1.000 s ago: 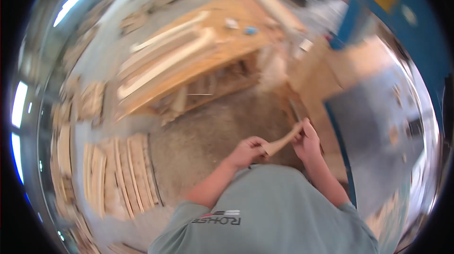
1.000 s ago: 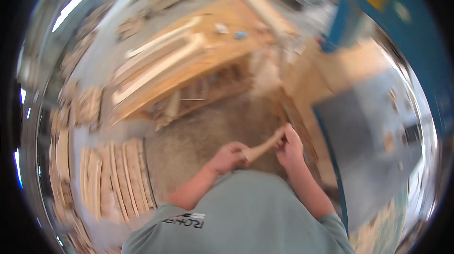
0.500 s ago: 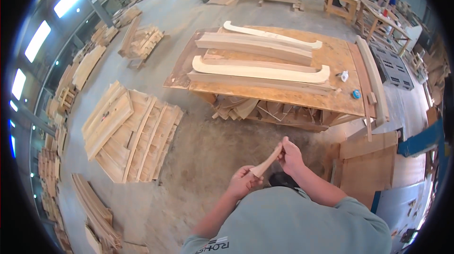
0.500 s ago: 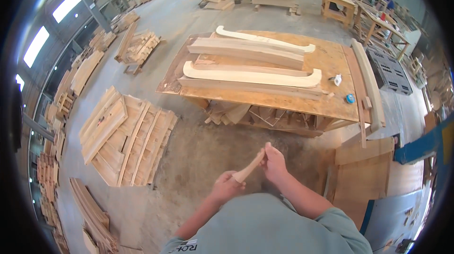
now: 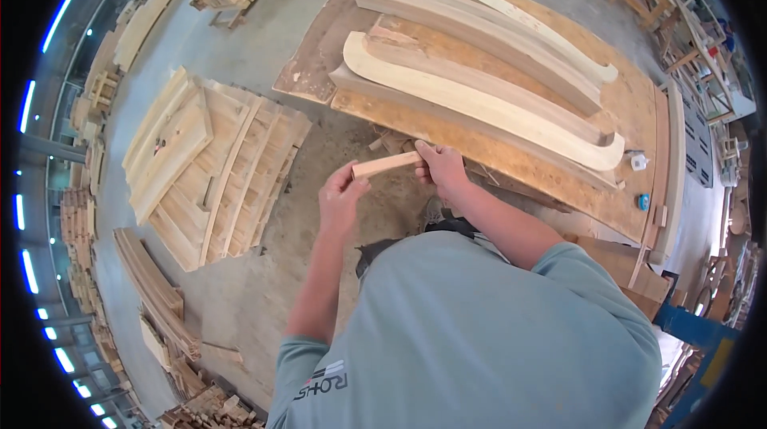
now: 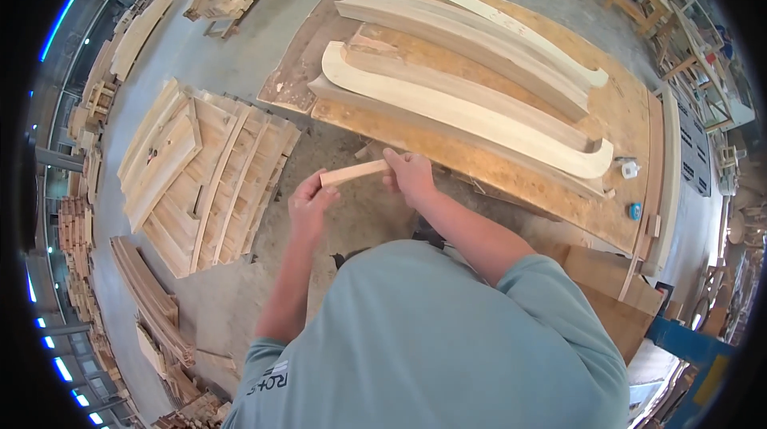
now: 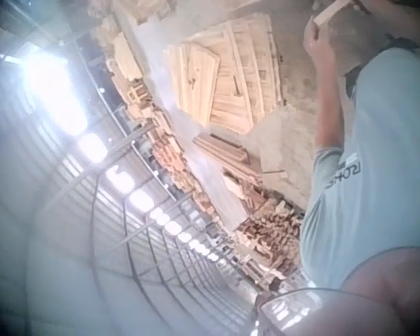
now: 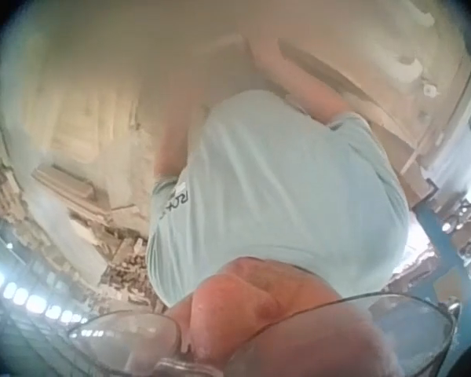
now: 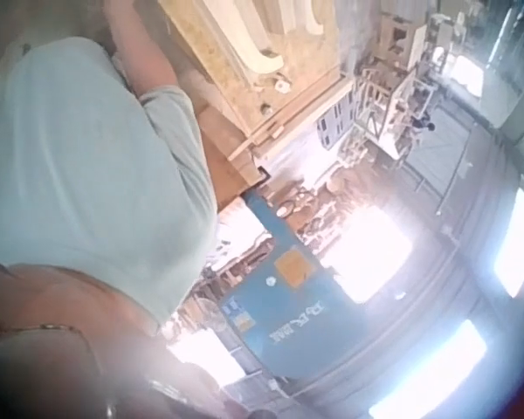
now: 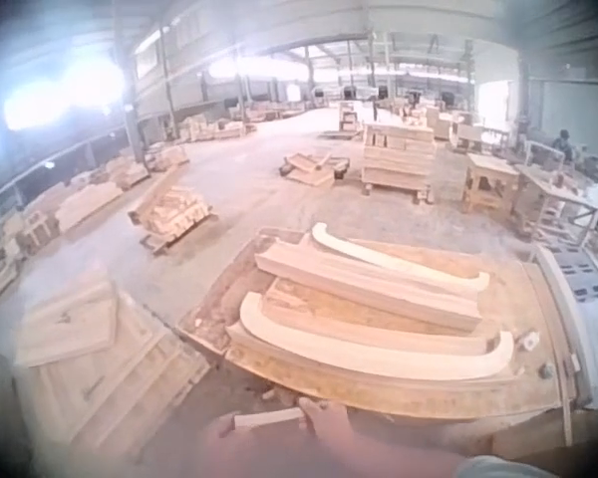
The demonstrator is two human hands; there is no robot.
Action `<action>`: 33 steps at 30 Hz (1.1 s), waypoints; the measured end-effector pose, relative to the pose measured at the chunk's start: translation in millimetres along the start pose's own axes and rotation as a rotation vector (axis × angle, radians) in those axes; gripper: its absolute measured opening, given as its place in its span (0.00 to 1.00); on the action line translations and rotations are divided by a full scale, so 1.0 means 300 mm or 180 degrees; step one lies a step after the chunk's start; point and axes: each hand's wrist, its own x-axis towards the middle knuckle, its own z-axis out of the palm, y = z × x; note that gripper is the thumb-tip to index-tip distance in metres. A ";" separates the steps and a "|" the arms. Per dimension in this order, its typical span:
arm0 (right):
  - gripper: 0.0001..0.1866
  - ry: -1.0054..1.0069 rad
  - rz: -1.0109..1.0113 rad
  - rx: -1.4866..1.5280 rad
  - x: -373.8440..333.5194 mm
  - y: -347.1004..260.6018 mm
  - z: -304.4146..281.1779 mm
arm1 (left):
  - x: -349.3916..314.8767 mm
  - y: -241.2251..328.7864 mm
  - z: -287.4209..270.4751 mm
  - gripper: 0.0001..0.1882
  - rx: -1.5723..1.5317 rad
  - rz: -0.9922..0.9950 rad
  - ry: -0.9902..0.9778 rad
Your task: The person sands small curved wood pieces using a band saw and then holds the pieces against larger curved wood components on a workbench to verify their fit.
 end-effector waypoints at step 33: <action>0.08 0.1444 0.0034 0.1423 0.577 -0.058 0.619 | 1.513 0.051 -0.361 0.17 0.1912 0.0627 -0.2632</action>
